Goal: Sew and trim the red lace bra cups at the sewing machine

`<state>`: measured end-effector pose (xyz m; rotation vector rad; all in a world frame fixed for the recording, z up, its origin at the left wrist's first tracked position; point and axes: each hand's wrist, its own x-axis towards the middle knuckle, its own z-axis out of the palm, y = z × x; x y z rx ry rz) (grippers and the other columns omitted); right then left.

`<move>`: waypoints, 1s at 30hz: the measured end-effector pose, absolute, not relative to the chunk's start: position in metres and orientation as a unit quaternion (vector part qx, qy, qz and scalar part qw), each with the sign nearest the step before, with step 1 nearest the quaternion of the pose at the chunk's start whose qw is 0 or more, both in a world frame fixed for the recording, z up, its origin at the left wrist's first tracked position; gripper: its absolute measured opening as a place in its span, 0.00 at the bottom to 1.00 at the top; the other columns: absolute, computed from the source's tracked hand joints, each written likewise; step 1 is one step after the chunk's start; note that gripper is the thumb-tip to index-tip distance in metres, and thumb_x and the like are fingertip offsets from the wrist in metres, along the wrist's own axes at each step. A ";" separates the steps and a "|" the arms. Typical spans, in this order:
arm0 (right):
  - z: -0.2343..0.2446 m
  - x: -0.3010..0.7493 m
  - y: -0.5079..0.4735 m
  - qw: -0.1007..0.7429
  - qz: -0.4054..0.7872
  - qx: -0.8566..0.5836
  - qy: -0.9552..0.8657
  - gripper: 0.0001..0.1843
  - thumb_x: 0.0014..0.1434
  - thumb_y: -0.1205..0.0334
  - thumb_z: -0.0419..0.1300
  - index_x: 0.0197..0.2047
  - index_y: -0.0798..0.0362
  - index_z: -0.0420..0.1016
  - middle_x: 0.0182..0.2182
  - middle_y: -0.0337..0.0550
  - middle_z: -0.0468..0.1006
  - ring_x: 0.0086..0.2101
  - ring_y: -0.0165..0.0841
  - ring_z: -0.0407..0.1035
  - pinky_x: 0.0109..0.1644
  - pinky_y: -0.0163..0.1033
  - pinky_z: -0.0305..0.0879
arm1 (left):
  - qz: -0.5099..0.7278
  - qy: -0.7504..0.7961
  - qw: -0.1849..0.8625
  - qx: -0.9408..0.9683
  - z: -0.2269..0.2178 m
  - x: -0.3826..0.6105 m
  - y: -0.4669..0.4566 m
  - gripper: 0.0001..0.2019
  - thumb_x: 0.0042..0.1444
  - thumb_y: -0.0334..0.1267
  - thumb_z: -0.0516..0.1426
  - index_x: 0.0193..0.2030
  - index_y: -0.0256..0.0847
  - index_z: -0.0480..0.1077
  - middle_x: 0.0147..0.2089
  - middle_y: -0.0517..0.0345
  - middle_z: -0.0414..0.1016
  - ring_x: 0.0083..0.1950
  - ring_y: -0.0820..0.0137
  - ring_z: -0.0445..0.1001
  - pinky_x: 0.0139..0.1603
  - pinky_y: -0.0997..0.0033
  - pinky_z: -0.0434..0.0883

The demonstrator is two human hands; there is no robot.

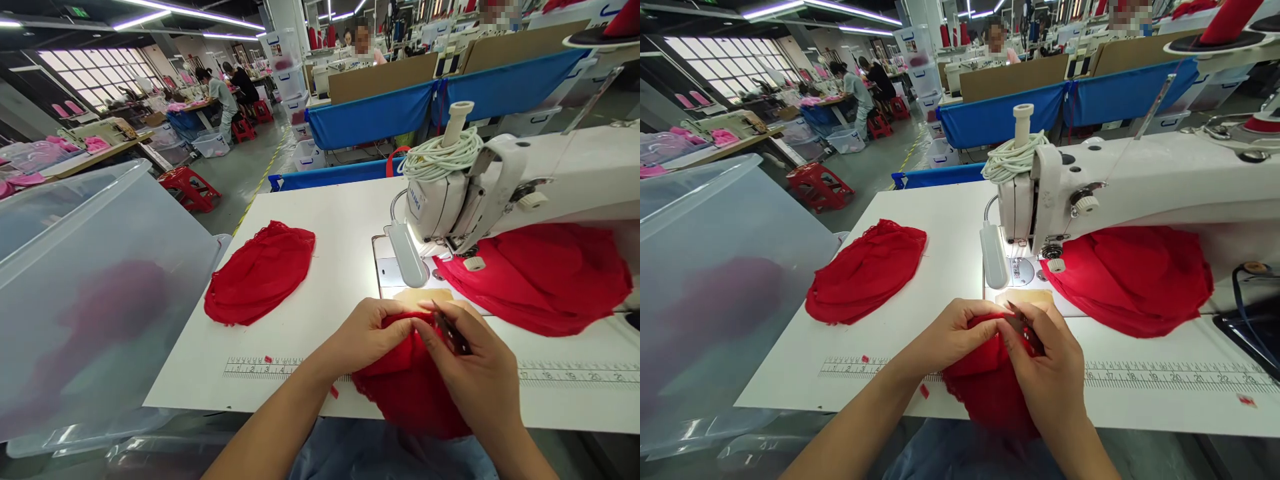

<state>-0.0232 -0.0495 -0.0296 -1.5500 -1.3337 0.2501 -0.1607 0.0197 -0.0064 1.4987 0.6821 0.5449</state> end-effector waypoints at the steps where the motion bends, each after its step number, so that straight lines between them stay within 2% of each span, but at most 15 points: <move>1: -0.030 -0.022 -0.048 0.518 0.095 -0.641 -0.558 0.05 0.59 0.57 0.60 0.34 0.48 0.73 0.29 0.36 0.75 0.27 0.29 0.68 0.28 0.34 0.63 | 0.237 0.306 0.635 0.668 -0.007 -0.161 0.020 0.12 0.60 0.41 0.55 0.37 0.37 0.78 0.36 0.54 0.77 0.42 0.64 0.72 0.44 0.70 0.66; 3: -0.030 -0.018 -0.045 0.520 0.071 -0.654 -0.544 0.08 0.60 0.59 0.58 0.29 0.49 0.69 0.28 0.37 0.72 0.26 0.29 0.66 0.28 0.34 0.61 | 0.234 0.322 0.613 0.683 -0.010 -0.161 0.021 0.13 0.60 0.41 0.55 0.34 0.36 0.77 0.34 0.54 0.76 0.39 0.65 0.71 0.41 0.71 0.65; 6: -0.031 -0.013 -0.045 0.518 0.033 -0.695 -0.498 0.09 0.60 0.59 0.57 0.29 0.50 0.66 0.27 0.37 0.70 0.25 0.28 0.63 0.28 0.34 0.59 | 0.230 0.330 0.600 0.691 -0.012 -0.162 0.022 0.13 0.61 0.40 0.53 0.33 0.36 0.76 0.33 0.55 0.75 0.36 0.68 0.69 0.38 0.72 0.64; 10: -0.032 -0.013 -0.047 0.514 0.002 -0.685 -0.516 0.09 0.61 0.59 0.57 0.30 0.50 0.65 0.28 0.36 0.70 0.24 0.28 0.62 0.27 0.33 0.59 | 0.254 0.338 0.552 0.719 -0.011 -0.160 0.020 0.06 0.57 0.36 0.56 0.34 0.37 0.73 0.36 0.56 0.72 0.40 0.68 0.69 0.42 0.71 0.65; 11: -0.031 -0.015 -0.047 0.512 -0.007 -0.670 -0.538 0.08 0.61 0.60 0.57 0.30 0.50 0.65 0.28 0.36 0.70 0.24 0.28 0.63 0.27 0.33 0.59 | 0.262 0.342 0.539 0.724 -0.011 -0.159 0.018 0.04 0.55 0.36 0.58 0.36 0.38 0.72 0.38 0.57 0.72 0.41 0.68 0.69 0.43 0.71 0.65; 14: -0.029 -0.025 -0.049 0.505 -0.038 -0.627 -0.593 0.05 0.61 0.64 0.54 0.33 0.48 0.65 0.30 0.37 0.74 0.27 0.29 0.69 0.27 0.32 0.62 | 0.251 0.340 0.538 0.729 -0.012 -0.157 0.014 0.14 0.52 0.33 0.60 0.46 0.41 0.67 0.37 0.61 0.71 0.37 0.71 0.68 0.41 0.73 0.65; 15: -0.027 -0.028 -0.051 0.501 -0.044 -0.620 -0.603 0.04 0.61 0.66 0.54 0.34 0.48 0.65 0.30 0.37 0.76 0.27 0.29 0.70 0.27 0.32 0.63 | 0.238 0.332 0.544 0.733 -0.012 -0.156 0.013 0.14 0.52 0.32 0.59 0.46 0.42 0.67 0.35 0.63 0.71 0.35 0.72 0.68 0.39 0.74 0.65; 17: -0.026 -0.034 -0.054 0.498 -0.038 -0.612 -0.613 0.05 0.61 0.67 0.53 0.36 0.47 0.65 0.30 0.37 0.78 0.26 0.29 0.71 0.25 0.33 0.63 | 0.210 0.310 0.544 0.751 -0.014 -0.156 0.012 0.09 0.54 0.30 0.55 0.41 0.41 0.70 0.31 0.64 0.70 0.32 0.73 0.66 0.35 0.75 0.63; 20: -0.024 -0.036 -0.061 0.533 0.044 -0.583 -0.611 0.06 0.62 0.68 0.53 0.35 0.46 0.63 0.28 0.35 0.77 0.25 0.28 0.72 0.26 0.32 0.65 | 0.191 0.307 0.505 0.784 -0.017 -0.155 0.013 0.09 0.56 0.28 0.50 0.32 0.40 0.70 0.29 0.62 0.70 0.31 0.72 0.67 0.34 0.75 0.62; 22: -0.021 -0.035 -0.068 0.555 0.170 -0.535 -0.614 0.07 0.64 0.67 0.52 0.34 0.46 0.62 0.26 0.34 0.74 0.23 0.27 0.70 0.26 0.30 0.65 | 0.174 0.345 0.447 0.807 -0.020 -0.154 0.015 0.10 0.56 0.28 0.49 0.31 0.39 0.70 0.29 0.60 0.71 0.31 0.71 0.67 0.33 0.73 0.62; 24: -0.015 -0.033 -0.075 0.547 0.321 -0.453 -0.626 0.08 0.66 0.62 0.51 0.33 0.47 0.61 0.24 0.33 0.72 0.21 0.26 0.68 0.24 0.29 0.64 | 0.152 0.386 0.390 0.822 -0.023 -0.154 0.017 0.09 0.55 0.28 0.50 0.33 0.39 0.71 0.31 0.57 0.73 0.32 0.68 0.69 0.34 0.71 0.63; 26: -0.008 -0.030 -0.081 0.483 0.448 -0.366 -0.657 0.09 0.66 0.58 0.52 0.33 0.47 0.64 0.25 0.35 0.73 0.21 0.26 0.67 0.24 0.29 0.64 | 0.155 0.392 0.368 0.829 -0.025 -0.154 0.019 0.10 0.56 0.28 0.49 0.36 0.39 0.72 0.36 0.54 0.76 0.37 0.65 0.71 0.39 0.68 0.66; 28: -0.002 -0.027 -0.082 0.425 0.497 -0.298 -0.696 0.09 0.66 0.56 0.53 0.34 0.47 0.68 0.28 0.38 0.76 0.25 0.27 0.70 0.26 0.30 0.66 | 0.196 0.365 0.384 0.825 -0.025 -0.154 0.020 0.12 0.57 0.29 0.48 0.41 0.38 0.73 0.42 0.51 0.76 0.42 0.63 0.72 0.44 0.66 0.67; 30: -0.002 -0.021 -0.080 0.446 0.471 -0.321 -0.690 0.10 0.65 0.56 0.52 0.36 0.46 0.72 0.31 0.40 0.76 0.28 0.29 0.71 0.31 0.31 0.69 | 0.247 0.328 0.428 0.805 -0.023 -0.155 0.020 0.15 0.59 0.28 0.48 0.45 0.38 0.74 0.47 0.50 0.76 0.47 0.63 0.72 0.50 0.66 0.67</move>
